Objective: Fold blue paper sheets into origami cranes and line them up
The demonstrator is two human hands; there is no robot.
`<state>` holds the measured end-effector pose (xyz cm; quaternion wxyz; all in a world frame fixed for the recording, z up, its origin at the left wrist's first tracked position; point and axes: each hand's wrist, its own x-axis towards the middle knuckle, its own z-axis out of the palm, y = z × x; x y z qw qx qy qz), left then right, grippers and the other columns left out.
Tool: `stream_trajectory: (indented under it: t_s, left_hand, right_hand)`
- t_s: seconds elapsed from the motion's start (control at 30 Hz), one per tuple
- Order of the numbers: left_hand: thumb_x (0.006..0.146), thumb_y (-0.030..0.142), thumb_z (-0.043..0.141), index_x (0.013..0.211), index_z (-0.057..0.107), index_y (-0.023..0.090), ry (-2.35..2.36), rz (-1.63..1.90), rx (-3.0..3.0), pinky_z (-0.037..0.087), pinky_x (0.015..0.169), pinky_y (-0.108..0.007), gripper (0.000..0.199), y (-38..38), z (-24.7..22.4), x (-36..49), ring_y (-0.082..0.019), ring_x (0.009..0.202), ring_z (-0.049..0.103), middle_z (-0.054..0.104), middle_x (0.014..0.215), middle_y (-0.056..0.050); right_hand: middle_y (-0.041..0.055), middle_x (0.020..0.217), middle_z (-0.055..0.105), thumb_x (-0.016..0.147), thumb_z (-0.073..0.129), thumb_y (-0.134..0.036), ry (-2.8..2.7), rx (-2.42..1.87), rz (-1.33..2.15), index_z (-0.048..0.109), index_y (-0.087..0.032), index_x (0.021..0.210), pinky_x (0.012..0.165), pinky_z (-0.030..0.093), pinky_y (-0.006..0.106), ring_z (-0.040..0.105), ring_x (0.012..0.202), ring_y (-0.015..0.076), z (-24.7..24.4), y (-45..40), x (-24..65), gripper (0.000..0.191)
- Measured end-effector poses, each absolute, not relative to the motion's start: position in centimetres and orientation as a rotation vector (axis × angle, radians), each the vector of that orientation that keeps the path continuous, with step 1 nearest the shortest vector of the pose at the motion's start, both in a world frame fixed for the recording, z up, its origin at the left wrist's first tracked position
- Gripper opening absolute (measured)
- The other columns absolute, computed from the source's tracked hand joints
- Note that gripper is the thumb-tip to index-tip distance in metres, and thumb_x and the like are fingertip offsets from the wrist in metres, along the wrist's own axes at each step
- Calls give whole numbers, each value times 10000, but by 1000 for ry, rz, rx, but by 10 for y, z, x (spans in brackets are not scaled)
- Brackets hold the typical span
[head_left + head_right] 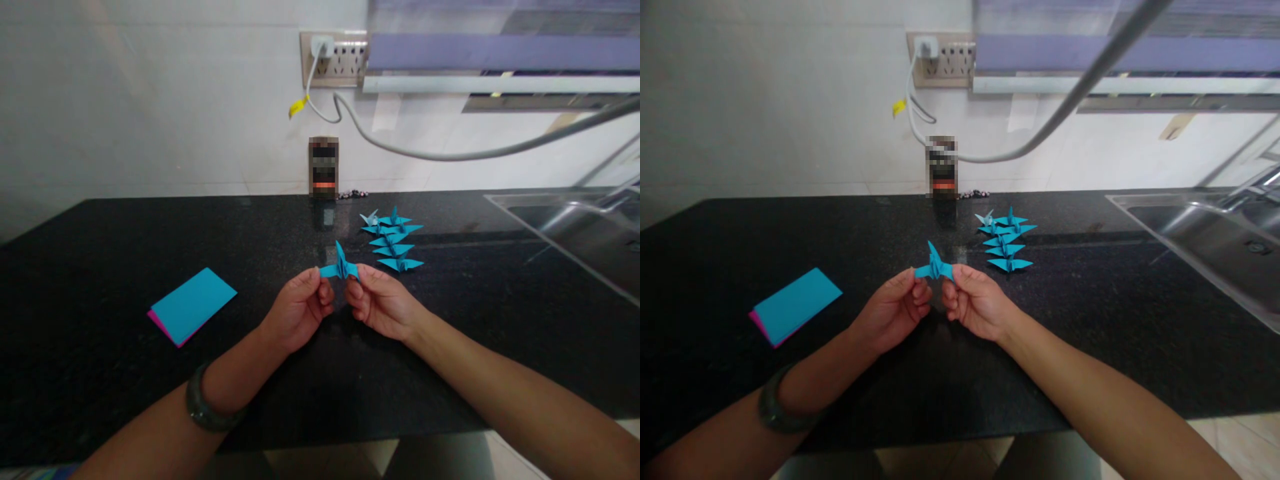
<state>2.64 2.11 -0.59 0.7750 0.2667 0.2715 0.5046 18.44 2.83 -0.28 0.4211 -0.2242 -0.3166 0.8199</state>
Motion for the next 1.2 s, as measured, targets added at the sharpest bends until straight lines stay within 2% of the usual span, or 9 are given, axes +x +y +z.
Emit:
stream_trajectory:
  t_s: [0.3, 0.6, 0.7, 0.87, 1.2]
  left_hand:
    - [801, 245, 587, 653, 484, 154, 613, 1135, 570, 411, 465, -181, 202, 23, -5, 24, -72, 499, 449, 483, 557, 36]
    - [810, 252, 574, 650, 486, 150, 642, 1144, 575, 401, 461, -182, 209, 25, -3, 24, -71, 495, 443, 466, 565, 37]
    - [812, 249, 565, 651, 480, 153, 648, 1155, 568, 392, 459, -185, 206, 26, -4, 24, -73, 491, 440, 463, 564, 37]
    - [818, 244, 543, 661, 469, 160, 712, 1170, 576, 382, 458, -191, 193, 27, -5, 25, -79, 484, 438, 461, 554, 38]
    - [811, 297, 553, 684, 495, 153, 769, 1178, 594, 357, 446, -188, 201, 31, -5, 25, -78, 462, 426, 453, 539, 38]
  right_hand:
    - [-76, 452, 498, 639, 756, -342, -701, -704, 1992, 488, -156, 611, 362, 392, 137, 423, 363, 34, -3, 36, 187, 328]
    - [-63, 452, 520, 599, 773, -366, -788, -846, 1853, 533, -152, 602, 393, 437, 160, 452, 379, 42, -5, 35, 185, 322]
    - [-52, 500, 547, 591, 770, -374, -940, -957, 1705, 585, -148, 639, 402, 438, 177, 463, 399, 47, -8, 37, 187, 296]
    - [-47, 521, 529, 625, 728, -378, -1257, -1154, 1309, 641, -139, 651, 372, 353, 185, 434, 388, 45, -7, 42, 190, 256]
    - [-56, 530, 449, 650, 653, -415, -1266, -1206, 1257, 549, -158, 639, 373, 338, 204, 394, 398, 56, -4, 46, 190, 278]
